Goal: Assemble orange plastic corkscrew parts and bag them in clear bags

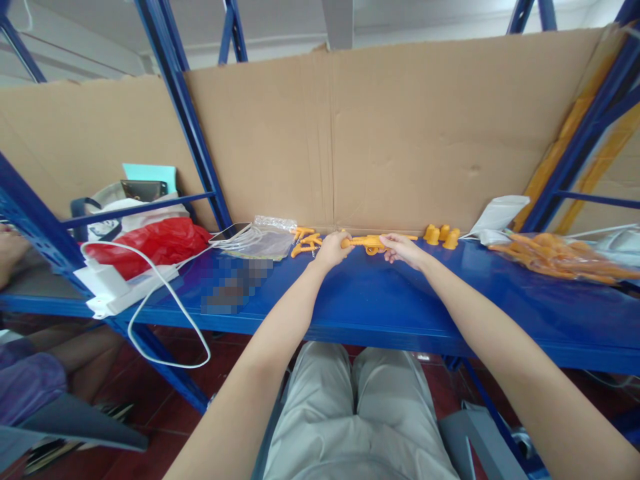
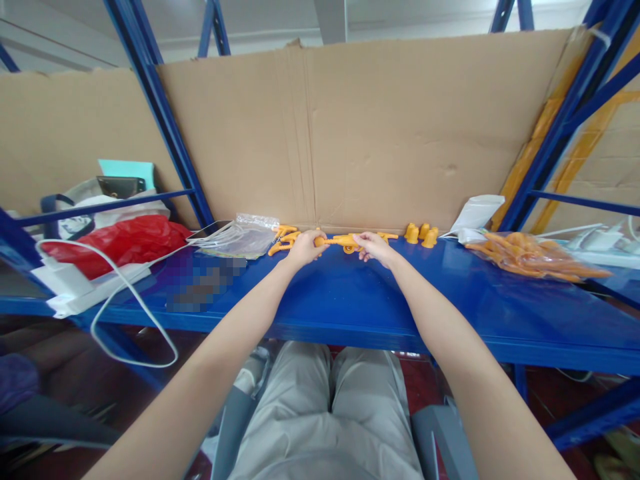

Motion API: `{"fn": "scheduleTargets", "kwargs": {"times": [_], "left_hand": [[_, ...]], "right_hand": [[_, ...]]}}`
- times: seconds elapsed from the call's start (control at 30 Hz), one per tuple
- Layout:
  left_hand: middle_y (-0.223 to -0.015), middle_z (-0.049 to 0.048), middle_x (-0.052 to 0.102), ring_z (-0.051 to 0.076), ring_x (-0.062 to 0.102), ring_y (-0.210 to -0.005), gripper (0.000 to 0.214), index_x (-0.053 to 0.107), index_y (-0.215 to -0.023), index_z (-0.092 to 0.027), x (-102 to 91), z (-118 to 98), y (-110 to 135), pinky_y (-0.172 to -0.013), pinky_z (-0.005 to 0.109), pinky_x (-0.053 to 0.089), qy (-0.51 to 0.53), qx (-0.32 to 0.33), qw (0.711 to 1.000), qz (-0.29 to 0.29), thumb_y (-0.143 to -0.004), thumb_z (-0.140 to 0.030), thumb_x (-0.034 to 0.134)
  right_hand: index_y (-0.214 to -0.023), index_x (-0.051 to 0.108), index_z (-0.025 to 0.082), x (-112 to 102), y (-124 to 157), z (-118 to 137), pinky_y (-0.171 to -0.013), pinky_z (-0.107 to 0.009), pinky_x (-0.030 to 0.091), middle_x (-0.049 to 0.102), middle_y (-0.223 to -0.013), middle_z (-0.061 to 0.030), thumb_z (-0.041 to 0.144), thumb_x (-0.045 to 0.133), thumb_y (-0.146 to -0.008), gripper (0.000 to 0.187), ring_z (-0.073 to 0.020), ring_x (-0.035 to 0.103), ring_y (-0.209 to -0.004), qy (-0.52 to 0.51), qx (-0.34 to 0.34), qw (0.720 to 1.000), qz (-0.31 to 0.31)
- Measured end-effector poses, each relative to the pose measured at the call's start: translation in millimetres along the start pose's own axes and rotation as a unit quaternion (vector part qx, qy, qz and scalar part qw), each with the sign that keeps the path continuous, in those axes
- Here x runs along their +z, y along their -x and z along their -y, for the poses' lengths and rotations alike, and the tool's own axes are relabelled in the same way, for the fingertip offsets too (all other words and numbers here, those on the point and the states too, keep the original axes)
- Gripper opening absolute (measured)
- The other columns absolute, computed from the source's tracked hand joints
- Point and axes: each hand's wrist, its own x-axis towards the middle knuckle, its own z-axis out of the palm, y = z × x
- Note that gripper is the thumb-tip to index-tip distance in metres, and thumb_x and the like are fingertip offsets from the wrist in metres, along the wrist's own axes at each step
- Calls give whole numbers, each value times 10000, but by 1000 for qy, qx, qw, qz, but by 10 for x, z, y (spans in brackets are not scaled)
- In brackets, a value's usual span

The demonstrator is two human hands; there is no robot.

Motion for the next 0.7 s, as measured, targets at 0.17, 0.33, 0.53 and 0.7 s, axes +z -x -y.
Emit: {"fn": "scheduleTargets", "kwargs": {"times": [0.17,0.33,0.53,0.7], "left_hand": [[-861,38,703,165,677,-786,188,668,-984,-156,40,87,-21,-786,288,529,19,-10,1000,-5,-799,-177,692],[-1281,114,619,181,675,-919,581,548,-1316,-181,83,154,-15,-848,315,542,57,10,998,-6,-768,-201,739],[-1407,140,523,176,673,-907,702,432,-1432,-209,144,241,-25,-845,330,556,59,6,998,19,-788,-213,712],[-1390,152,540,179,676,-922,621,462,-1401,-168,169,226,-18,-896,351,544,36,-2,999,34,-815,-197,664]], "right_hand": [[-897,559,192,-25,-16,-25,-455,-182,456,626,-683,13,257,672,-869,133,-83,571,-501,-24,-18,999,17],[-881,551,203,-85,-164,-139,-532,-209,500,630,-697,21,276,785,-745,280,-102,610,-563,-36,-96,995,-17],[-936,534,230,-194,-392,-277,-793,-356,563,654,-899,-24,449,790,-681,423,-186,681,-819,-34,-219,962,-160],[-1051,510,238,-260,-413,-272,-893,-348,531,629,-1097,-72,441,702,-767,399,-195,648,-998,20,-246,938,-242]]}}
